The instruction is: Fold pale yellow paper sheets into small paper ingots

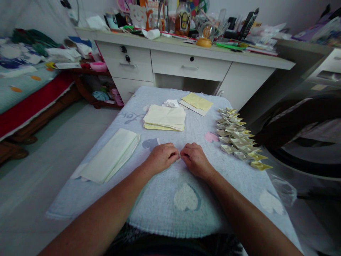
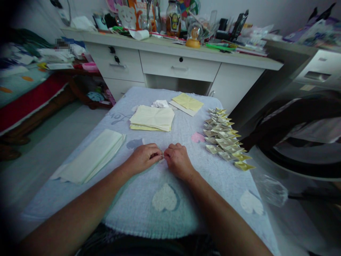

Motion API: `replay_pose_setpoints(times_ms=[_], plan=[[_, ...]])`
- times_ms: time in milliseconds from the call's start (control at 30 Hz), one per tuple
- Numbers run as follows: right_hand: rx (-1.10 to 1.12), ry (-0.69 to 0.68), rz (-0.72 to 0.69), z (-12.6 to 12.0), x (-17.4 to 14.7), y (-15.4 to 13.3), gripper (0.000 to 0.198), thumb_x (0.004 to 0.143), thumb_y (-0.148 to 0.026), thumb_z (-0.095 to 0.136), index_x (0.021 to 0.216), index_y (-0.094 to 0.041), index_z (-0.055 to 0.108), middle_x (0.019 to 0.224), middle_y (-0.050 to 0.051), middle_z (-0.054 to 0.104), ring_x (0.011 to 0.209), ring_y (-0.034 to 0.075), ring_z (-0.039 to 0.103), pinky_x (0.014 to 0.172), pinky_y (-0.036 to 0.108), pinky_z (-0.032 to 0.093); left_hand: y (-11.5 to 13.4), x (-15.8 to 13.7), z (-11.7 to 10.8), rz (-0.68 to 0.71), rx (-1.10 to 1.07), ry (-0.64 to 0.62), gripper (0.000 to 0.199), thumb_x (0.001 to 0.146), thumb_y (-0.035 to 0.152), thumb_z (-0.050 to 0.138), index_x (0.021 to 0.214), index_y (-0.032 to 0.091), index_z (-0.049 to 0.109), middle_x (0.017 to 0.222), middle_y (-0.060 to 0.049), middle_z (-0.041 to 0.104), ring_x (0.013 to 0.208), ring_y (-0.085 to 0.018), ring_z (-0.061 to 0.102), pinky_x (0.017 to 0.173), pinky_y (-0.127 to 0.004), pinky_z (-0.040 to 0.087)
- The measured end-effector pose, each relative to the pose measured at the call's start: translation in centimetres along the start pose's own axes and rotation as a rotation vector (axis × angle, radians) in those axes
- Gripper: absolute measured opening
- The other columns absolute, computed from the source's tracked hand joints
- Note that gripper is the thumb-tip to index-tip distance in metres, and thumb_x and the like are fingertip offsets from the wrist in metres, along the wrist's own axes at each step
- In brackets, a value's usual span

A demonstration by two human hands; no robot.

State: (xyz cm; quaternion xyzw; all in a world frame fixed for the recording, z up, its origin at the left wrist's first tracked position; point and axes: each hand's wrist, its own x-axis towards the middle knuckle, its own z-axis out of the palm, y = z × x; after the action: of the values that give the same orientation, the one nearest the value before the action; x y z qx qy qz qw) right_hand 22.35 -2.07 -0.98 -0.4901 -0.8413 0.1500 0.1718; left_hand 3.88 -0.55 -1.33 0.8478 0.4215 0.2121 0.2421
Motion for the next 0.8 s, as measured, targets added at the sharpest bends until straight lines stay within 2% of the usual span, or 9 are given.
replay_pose_setpoints(times_ms=[233, 333, 433, 600, 800], plan=[[0.013, 0.030, 0.026, 0.6, -0.5, 0.2, 0.004, 0.081, -0.015, 0.060, 0.082, -0.018, 0.063, 0.085, 0.005, 0.059, 0.083, 0.020, 0.048, 0.075, 0.032, 0.031, -0.3, 0.1, -0.2, -0.020, 0.011, -0.012, 0.014, 0.081, 0.023, 0.063, 0.068, 0.017, 0.064, 0.070, 0.000, 0.058, 0.068, -0.012, 0.055, 0.062, -0.022, 0.037], [0.055, 0.053, 0.008, 0.7, -0.6, 0.0, 0.009, 0.080, -0.016, 0.063, 0.088, -0.018, 0.063, 0.090, 0.005, 0.059, 0.089, 0.021, 0.048, 0.077, 0.032, 0.032, -0.4, 0.2, -0.3, -0.008, 0.013, -0.034, 0.015, 0.083, 0.022, 0.062, 0.069, 0.016, 0.064, 0.070, 0.000, 0.058, 0.069, -0.012, 0.055, 0.063, -0.022, 0.037], [0.090, 0.043, 0.016, 0.6, -0.5, -0.2, 0.002, 0.084, -0.018, 0.062, 0.083, -0.018, 0.063, 0.085, 0.004, 0.060, 0.086, 0.019, 0.049, 0.077, 0.031, 0.032, -0.5, 0.2, -0.4, -0.007, 0.004, -0.053, 0.015, 0.083, 0.022, 0.061, 0.069, 0.016, 0.063, 0.071, 0.000, 0.058, 0.069, -0.012, 0.055, 0.064, -0.023, 0.037], [0.117, 0.013, 0.031, 0.3, -0.2, -0.3, 0.007, 0.085, -0.020, 0.064, 0.079, -0.018, 0.064, 0.081, 0.003, 0.062, 0.084, 0.018, 0.049, 0.078, 0.031, 0.031, -0.5, 0.0, -1.1, -0.006, -0.024, -0.074, 0.001, 0.076, 0.017, 0.064, 0.077, 0.018, 0.065, 0.078, 0.000, 0.059, 0.071, -0.013, 0.055, 0.065, -0.022, 0.039], [0.107, 0.032, 0.039, 0.4, -0.5, -0.1, 0.007, 0.086, -0.021, 0.062, 0.081, -0.018, 0.065, 0.082, 0.003, 0.062, 0.084, 0.018, 0.049, 0.079, 0.031, 0.031, -0.7, 0.1, -1.4, -0.036, -0.051, -0.085, 0.009, 0.079, 0.015, 0.059, 0.073, 0.017, 0.066, 0.076, -0.001, 0.058, 0.071, -0.013, 0.055, 0.065, -0.022, 0.039]])
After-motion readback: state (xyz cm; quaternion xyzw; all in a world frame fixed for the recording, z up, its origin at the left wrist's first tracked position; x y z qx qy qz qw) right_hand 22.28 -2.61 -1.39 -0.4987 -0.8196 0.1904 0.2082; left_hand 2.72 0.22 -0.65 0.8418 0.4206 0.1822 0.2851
